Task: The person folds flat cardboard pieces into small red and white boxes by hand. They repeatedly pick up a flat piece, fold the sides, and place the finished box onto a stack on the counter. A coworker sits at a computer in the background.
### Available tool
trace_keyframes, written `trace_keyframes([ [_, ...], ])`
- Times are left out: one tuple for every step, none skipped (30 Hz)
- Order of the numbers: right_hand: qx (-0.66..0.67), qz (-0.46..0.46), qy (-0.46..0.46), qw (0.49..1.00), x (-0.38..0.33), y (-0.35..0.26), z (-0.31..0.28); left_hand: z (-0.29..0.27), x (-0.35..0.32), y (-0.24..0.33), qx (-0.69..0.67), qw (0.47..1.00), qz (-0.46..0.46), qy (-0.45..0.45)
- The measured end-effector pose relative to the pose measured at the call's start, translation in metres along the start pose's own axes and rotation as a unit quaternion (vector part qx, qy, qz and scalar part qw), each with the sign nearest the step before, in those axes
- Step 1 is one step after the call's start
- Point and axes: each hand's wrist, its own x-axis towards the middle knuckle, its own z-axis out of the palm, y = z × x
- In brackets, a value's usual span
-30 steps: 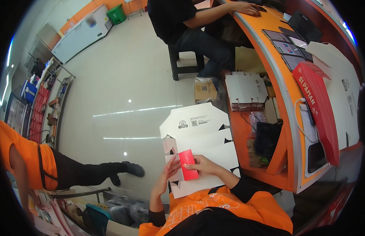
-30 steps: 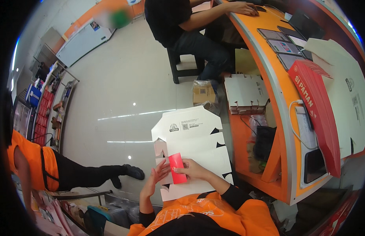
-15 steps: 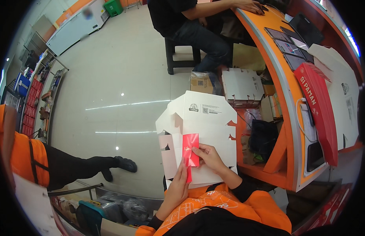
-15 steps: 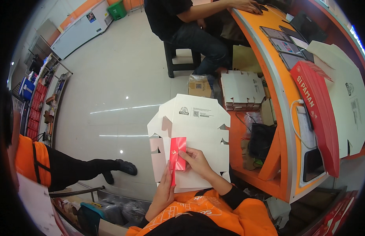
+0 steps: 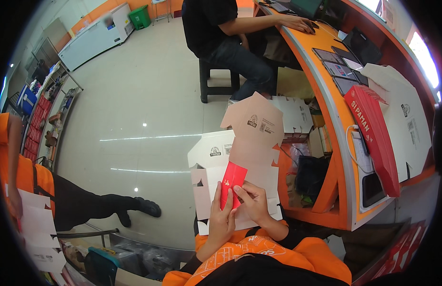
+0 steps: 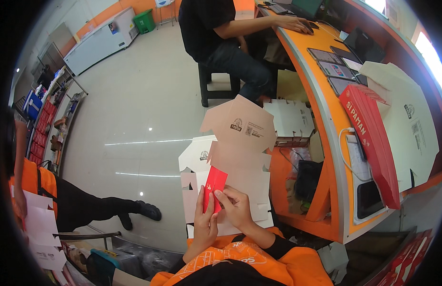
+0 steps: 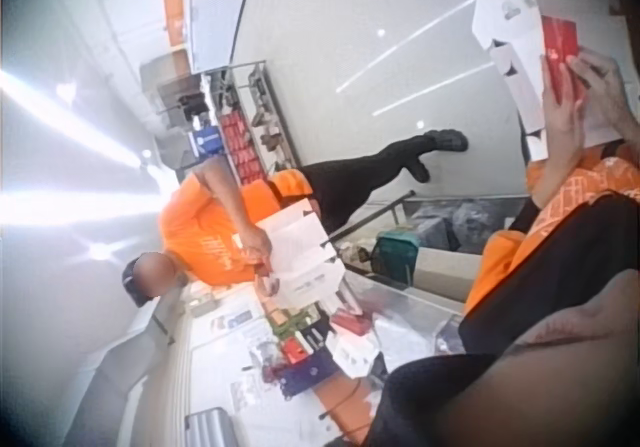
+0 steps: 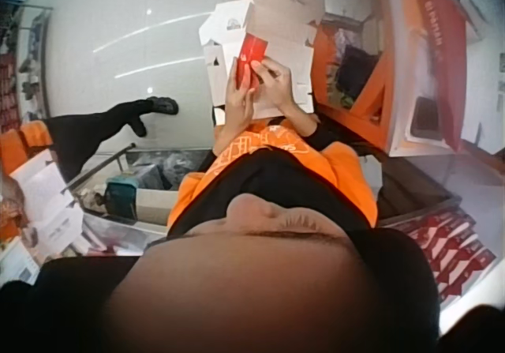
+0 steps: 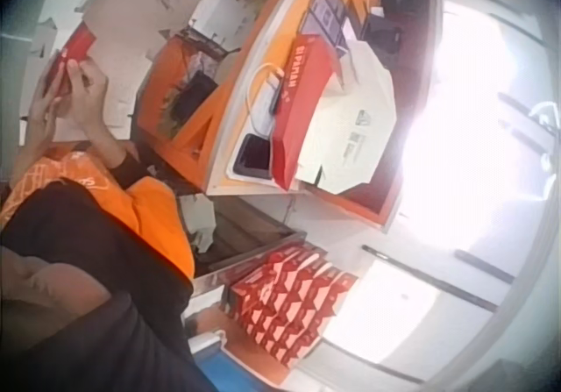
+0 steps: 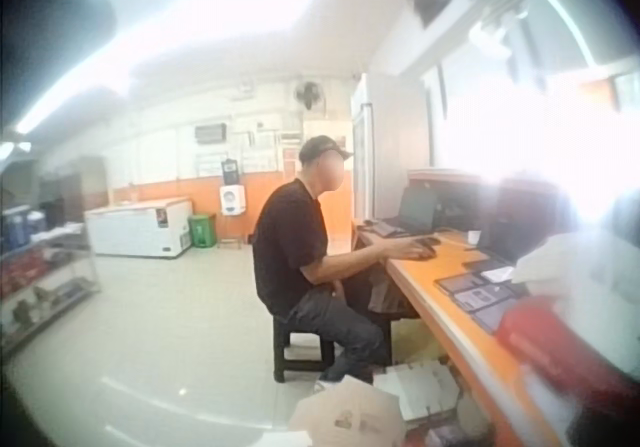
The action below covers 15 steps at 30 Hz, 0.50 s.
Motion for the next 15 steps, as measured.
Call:
trace_keyframes([
  [-0.002,-0.003,0.004,1.0,0.0,-0.001,0.0,0.001,0.0,-0.001,0.002,1.0,0.002,0.006],
  [-0.004,-0.005,0.008,1.0,0.0,-0.001,0.001,0.0,0.0,0.0,0.004,1.0,0.003,0.007],
  [-0.005,-0.006,0.011,1.0,0.0,-0.002,0.001,0.0,0.001,0.001,0.006,1.0,0.004,0.008],
  [-0.015,-0.012,0.011,1.0,0.0,-0.002,0.001,-0.001,0.002,0.002,0.008,1.0,0.005,0.009],
  [-0.026,-0.019,0.011,0.999,0.001,-0.003,0.001,-0.001,0.002,0.003,-0.004,1.0,-0.001,0.016],
  [-0.037,-0.026,0.011,0.999,0.001,-0.004,0.001,-0.001,0.003,0.004,-0.017,1.0,-0.007,0.023],
  [-0.016,-0.002,0.01,1.0,0.001,-0.005,0.002,-0.001,0.004,0.005,-0.029,0.999,-0.013,0.03],
  [0.004,0.021,0.01,1.0,0.001,-0.005,0.002,-0.002,0.006,0.007,-0.056,0.997,-0.024,0.055],
  [0.024,0.044,0.011,0.999,0.001,-0.006,0.002,-0.003,0.007,0.009,-0.084,0.993,-0.035,0.08],
  [0.035,0.035,0.024,0.998,0.001,-0.008,0.004,-0.004,0.009,0.01,-0.111,0.987,-0.047,0.105],
  [0.046,0.028,0.036,0.998,0.0,-0.01,0.007,-0.004,0.011,0.011,-0.061,0.994,-0.02,0.091],
  [0.057,0.022,0.047,0.997,0.0,-0.011,0.008,-0.002,0.009,0.011,-0.055,0.995,-0.014,0.076],
  [0.038,0.009,0.045,0.998,0.0,-0.01,0.007,0.001,0.007,0.013,-0.049,0.997,-0.009,0.06],
  [0.02,-0.003,0.042,0.999,0.0,-0.009,0.004,0.003,0.006,0.014,-0.043,0.998,-0.003,0.044],
  [0.001,-0.016,0.04,0.999,0.0,-0.008,0.003,0.003,0.007,0.016,-0.014,0.999,-0.002,0.034],
])
